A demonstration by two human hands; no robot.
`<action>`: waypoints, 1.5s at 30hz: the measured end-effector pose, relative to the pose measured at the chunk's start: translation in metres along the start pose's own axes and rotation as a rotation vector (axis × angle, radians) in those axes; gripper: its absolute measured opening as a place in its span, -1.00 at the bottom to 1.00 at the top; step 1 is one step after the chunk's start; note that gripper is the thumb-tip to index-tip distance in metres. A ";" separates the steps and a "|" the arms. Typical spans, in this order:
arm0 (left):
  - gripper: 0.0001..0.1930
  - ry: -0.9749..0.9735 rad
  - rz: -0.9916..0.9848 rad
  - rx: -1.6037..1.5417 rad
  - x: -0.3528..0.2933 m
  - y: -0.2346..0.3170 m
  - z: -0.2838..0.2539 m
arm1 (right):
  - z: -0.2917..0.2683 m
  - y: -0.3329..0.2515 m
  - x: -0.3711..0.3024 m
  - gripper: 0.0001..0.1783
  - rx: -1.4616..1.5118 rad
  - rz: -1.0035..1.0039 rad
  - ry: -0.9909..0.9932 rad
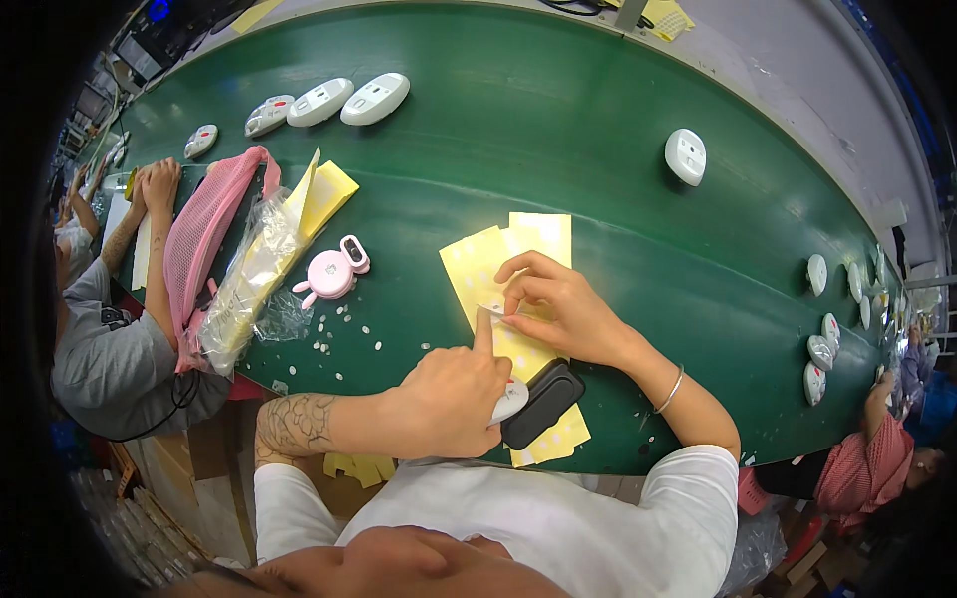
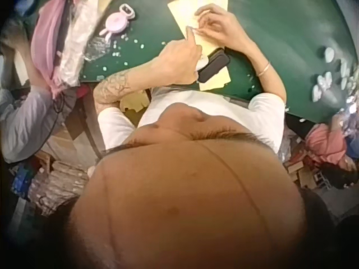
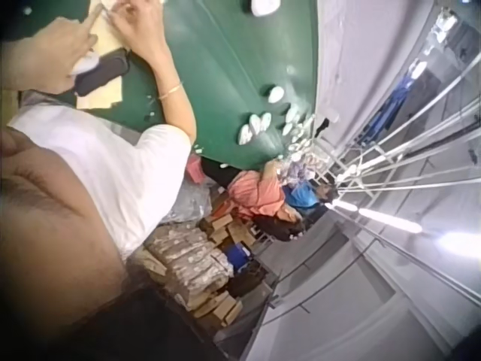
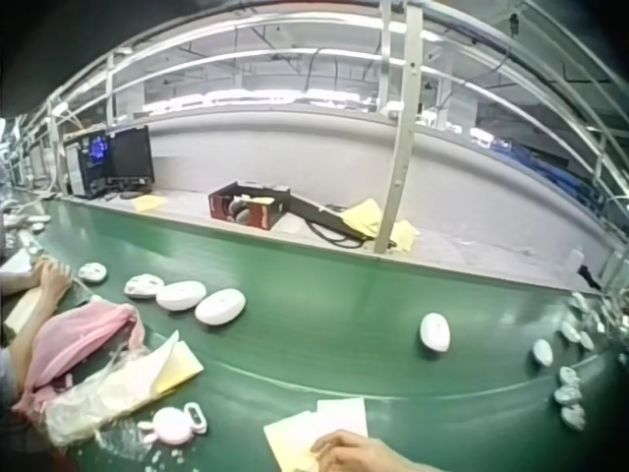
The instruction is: Assembling small electronic devices by applying stickers and components to plastic housings on a production line.
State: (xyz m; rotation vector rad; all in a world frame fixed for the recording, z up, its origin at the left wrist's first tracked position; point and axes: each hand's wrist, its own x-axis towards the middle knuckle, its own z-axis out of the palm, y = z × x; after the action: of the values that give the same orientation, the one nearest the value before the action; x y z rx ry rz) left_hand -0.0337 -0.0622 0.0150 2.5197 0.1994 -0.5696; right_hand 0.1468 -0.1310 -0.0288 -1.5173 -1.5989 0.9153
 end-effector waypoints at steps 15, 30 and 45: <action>-0.51 0.080 0.042 -0.221 -0.033 -0.026 -0.012 | -0.007 0.002 -0.006 -0.90 -0.035 -0.060 -0.026; -0.50 0.120 0.076 -0.221 -0.026 -0.036 0.008 | -0.003 0.014 -0.010 -0.88 0.016 0.003 -0.029; -0.46 0.141 0.056 -0.247 -0.023 -0.031 0.014 | -0.011 0.037 -0.011 -0.88 0.532 0.096 0.123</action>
State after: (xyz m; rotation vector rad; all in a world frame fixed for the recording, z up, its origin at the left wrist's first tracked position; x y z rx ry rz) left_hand -0.0675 -0.0443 -0.0006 2.3169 0.2354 -0.3237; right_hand 0.1741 -0.1405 -0.0565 -1.2473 -1.0862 1.1650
